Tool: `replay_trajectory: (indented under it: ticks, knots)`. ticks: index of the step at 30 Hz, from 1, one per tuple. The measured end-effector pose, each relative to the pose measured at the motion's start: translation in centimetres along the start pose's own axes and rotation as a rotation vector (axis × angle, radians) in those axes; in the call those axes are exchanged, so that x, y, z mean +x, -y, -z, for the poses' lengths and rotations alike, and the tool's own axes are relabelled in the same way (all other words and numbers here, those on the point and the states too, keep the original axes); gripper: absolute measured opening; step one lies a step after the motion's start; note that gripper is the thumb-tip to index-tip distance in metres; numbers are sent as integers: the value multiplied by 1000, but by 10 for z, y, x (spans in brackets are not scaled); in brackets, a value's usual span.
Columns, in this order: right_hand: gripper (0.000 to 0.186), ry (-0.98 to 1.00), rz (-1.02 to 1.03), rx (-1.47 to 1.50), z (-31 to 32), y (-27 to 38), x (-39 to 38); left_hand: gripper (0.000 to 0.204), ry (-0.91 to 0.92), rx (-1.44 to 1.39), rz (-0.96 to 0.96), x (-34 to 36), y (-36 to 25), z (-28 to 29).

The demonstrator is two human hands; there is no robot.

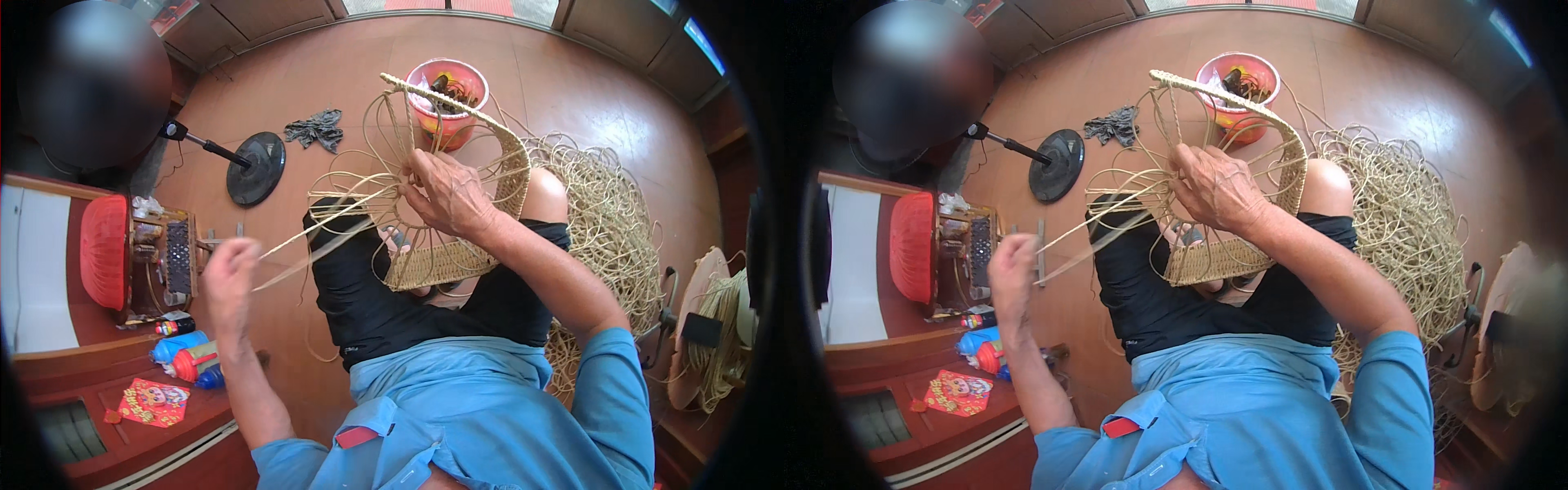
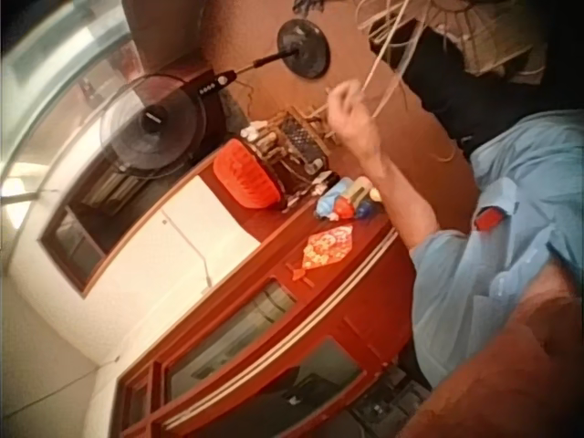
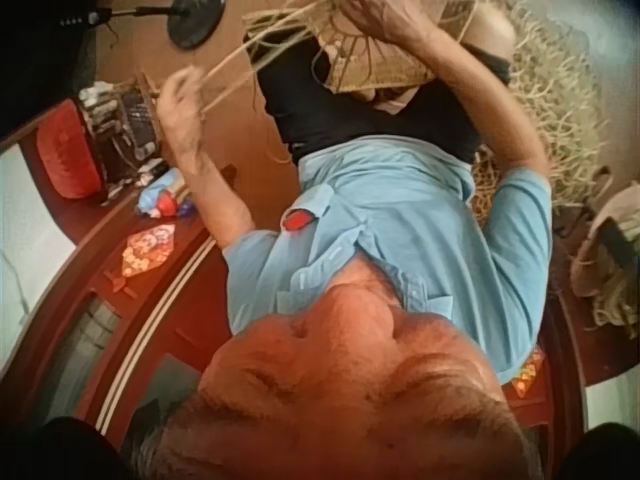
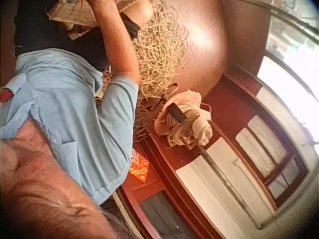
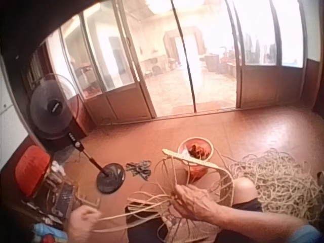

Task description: Weaving a basket using long flexible natural fibers.

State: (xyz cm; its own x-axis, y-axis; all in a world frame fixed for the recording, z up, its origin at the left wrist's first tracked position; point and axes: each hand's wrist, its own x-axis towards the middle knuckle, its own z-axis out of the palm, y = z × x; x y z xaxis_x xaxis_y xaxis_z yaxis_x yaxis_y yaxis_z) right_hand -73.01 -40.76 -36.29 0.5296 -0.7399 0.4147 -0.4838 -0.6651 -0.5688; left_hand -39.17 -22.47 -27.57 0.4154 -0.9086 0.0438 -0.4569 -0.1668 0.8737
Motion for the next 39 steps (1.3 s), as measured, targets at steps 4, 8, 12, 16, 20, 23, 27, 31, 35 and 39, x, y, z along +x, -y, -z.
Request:
replay_trajectory:
  ticks: [4,8,12,16,20,23,27,31,35,39]
  knots:
    - [23,-26,35,2,0,-1,-2,23,-384,-159,243,-11,53,129]
    - [21,-35,74,-11,0,-2,-2,39,-619,-181,371,-36,124,294]
    - [19,-47,65,13,-1,-2,-2,64,-885,17,575,-98,151,466]
    - [18,-47,49,32,-1,-2,-1,51,-1560,439,604,-135,123,562]
    - [16,-57,58,34,-2,-1,0,49,-1544,863,529,-114,71,531]
    - [15,-74,66,50,-2,-1,1,32,-922,678,33,-19,61,396]
    - [16,-35,34,51,-2,-1,0,25,-142,552,-297,8,57,101]
    - [18,-11,32,15,0,1,1,30,-42,393,-411,-7,6,-109]
    - [18,-2,33,18,1,3,2,20,-48,460,-449,11,-28,-162]
    - [17,-9,20,24,1,4,2,12,28,285,-437,35,-32,-158]
